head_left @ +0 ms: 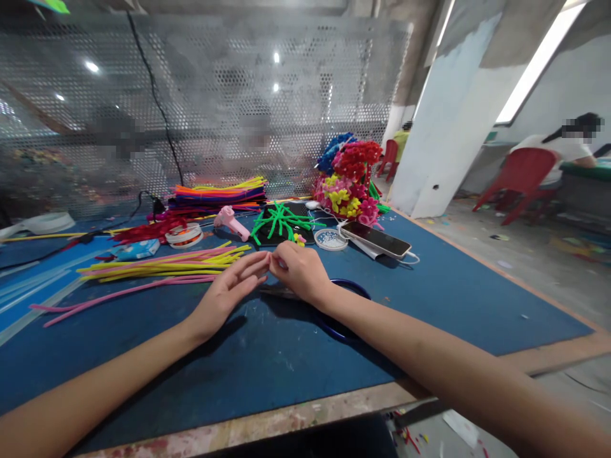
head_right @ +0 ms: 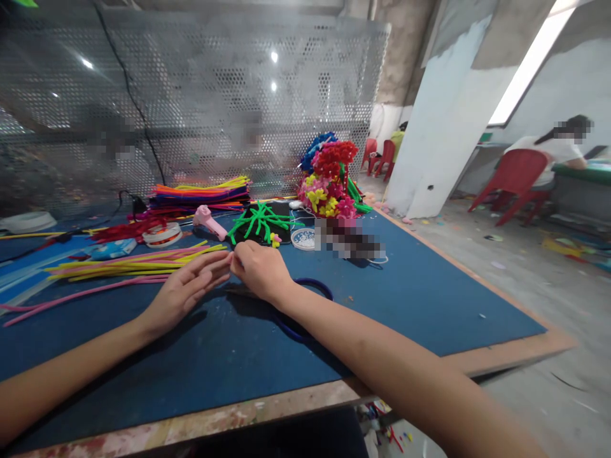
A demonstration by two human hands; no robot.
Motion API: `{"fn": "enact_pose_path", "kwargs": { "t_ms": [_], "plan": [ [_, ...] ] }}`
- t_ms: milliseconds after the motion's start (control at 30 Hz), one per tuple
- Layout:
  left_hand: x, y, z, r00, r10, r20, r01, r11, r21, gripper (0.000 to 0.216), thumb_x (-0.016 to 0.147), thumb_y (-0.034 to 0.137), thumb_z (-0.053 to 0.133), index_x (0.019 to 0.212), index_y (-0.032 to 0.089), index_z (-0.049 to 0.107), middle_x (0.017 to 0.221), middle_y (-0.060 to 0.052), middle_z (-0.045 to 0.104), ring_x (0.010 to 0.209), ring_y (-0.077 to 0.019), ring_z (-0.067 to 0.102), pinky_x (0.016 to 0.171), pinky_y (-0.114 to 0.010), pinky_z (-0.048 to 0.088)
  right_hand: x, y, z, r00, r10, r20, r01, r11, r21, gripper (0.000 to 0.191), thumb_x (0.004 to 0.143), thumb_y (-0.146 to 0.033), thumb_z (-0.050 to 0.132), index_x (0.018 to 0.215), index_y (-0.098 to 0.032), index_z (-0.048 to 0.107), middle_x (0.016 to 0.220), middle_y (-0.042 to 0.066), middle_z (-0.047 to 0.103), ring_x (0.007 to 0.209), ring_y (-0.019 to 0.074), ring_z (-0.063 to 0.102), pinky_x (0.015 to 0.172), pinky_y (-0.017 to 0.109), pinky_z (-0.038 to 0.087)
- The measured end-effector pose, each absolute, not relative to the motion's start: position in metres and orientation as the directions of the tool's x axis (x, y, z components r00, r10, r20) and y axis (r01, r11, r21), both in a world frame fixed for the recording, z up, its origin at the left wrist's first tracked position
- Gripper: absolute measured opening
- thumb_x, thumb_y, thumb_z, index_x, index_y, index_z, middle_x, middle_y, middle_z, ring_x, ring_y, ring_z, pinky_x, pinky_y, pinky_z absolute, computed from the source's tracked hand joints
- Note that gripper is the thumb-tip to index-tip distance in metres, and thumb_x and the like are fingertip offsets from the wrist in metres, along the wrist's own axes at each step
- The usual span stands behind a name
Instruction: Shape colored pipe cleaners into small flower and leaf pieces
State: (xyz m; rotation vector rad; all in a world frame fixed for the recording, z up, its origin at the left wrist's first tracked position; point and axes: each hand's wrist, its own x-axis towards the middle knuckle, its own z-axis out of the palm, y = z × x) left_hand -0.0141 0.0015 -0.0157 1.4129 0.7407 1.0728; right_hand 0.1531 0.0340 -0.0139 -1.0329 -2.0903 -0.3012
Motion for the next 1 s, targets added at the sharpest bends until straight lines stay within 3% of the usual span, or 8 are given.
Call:
{"fn": "enact_pose_path", "kwargs": {
  "t_ms": [167,267,367,433,500,733,1000],
  "plan": [
    [-0.01,-0.013,-0.016,0.468,0.843,0.265,-0.147,-0.222,0.964,0.062,0.073,0.024,0.063,0.129,0.033,0.038,0.142,-0.001,0.031,0.13,-0.0202,0.027,0.105,-0.032,0.028,0.152,0.03,-0.014,-0.32,0.468,0.824,0.781,0.623,-0.051,0.025,0.084,-0.022,0.041,0.062,-0.016,0.052,0.057,0.001,0.052,0.052,0.0093,0.044,0.05,0.022,0.027],
    [-0.008,-0.013,-0.012,0.399,0.88,0.259,-0.13,-0.225,0.966,0.058,0.073,0.023,0.063,0.127,0.027,0.042,0.136,-0.005,0.041,0.126,-0.0209,0.036,0.104,-0.033,0.03,0.151,0.028,-0.011,-0.309,0.462,0.831,0.75,0.655,-0.086,0.025,0.084,-0.021,0.041,0.063,-0.015,0.054,0.058,0.001,0.053,0.053,0.0088,0.044,0.052,0.021,0.029],
    [-0.009,-0.005,-0.01,0.162,0.953,0.257,-0.105,-0.242,0.964,0.036,0.072,0.028,0.064,0.106,0.018,0.058,0.107,-0.007,0.064,0.103,-0.02,0.057,0.092,-0.032,0.043,0.149,0.026,-0.008,-0.348,0.504,0.791,0.653,0.735,-0.181,0.024,0.085,-0.024,0.043,0.069,-0.015,0.058,0.062,0.001,0.056,0.057,0.0083,0.047,0.055,0.02,0.032],
    [-0.011,0.001,-0.011,0.057,0.969,0.242,-0.061,-0.239,0.969,0.027,0.068,0.031,0.067,0.09,0.016,0.062,0.084,-0.004,0.068,0.082,-0.017,0.063,0.078,-0.029,0.049,0.149,0.026,-0.007,-0.374,0.537,0.756,0.599,0.762,-0.245,0.024,0.084,-0.029,0.047,0.07,-0.016,0.06,0.063,0.001,0.057,0.057,0.0079,0.048,0.055,0.019,0.033],
    [-0.014,0.006,-0.012,0.055,0.974,0.22,-0.021,-0.22,0.975,0.023,0.064,0.031,0.069,0.08,0.015,0.062,0.073,-0.001,0.066,0.069,-0.0143,0.063,0.068,-0.025,0.051,0.149,0.026,-0.008,-0.388,0.569,0.725,0.579,0.762,-0.289,0.026,0.083,-0.035,0.05,0.07,-0.016,0.061,0.062,0.0,0.058,0.056,0.0078,0.048,0.054,0.019,0.032],
    [-0.019,0.011,-0.012,0.049,0.98,0.192,-0.088,-0.188,0.978,0.022,0.062,0.026,0.072,0.074,0.015,0.058,0.064,0.002,0.063,0.062,-0.0108,0.061,0.064,-0.022,0.049,0.153,0.03,-0.007,-0.505,0.528,0.683,0.454,0.835,-0.311,0.02,0.084,-0.027,0.049,0.079,-0.014,0.063,0.069,0.002,0.06,0.063,0.0094,0.052,0.06,0.019,0.037],
    [-0.019,0.009,-0.01,0.084,0.982,0.169,-0.204,-0.149,0.967,0.016,0.064,0.024,0.07,0.076,0.017,0.062,0.066,0.002,0.064,0.062,-0.0089,0.06,0.061,-0.019,0.049,0.157,0.031,-0.004,-0.463,0.539,0.703,0.411,0.834,-0.369,0.02,0.085,-0.029,0.048,0.085,-0.015,0.063,0.073,0.002,0.063,0.066,0.0093,0.055,0.062,0.018,0.04]
  ]
}}
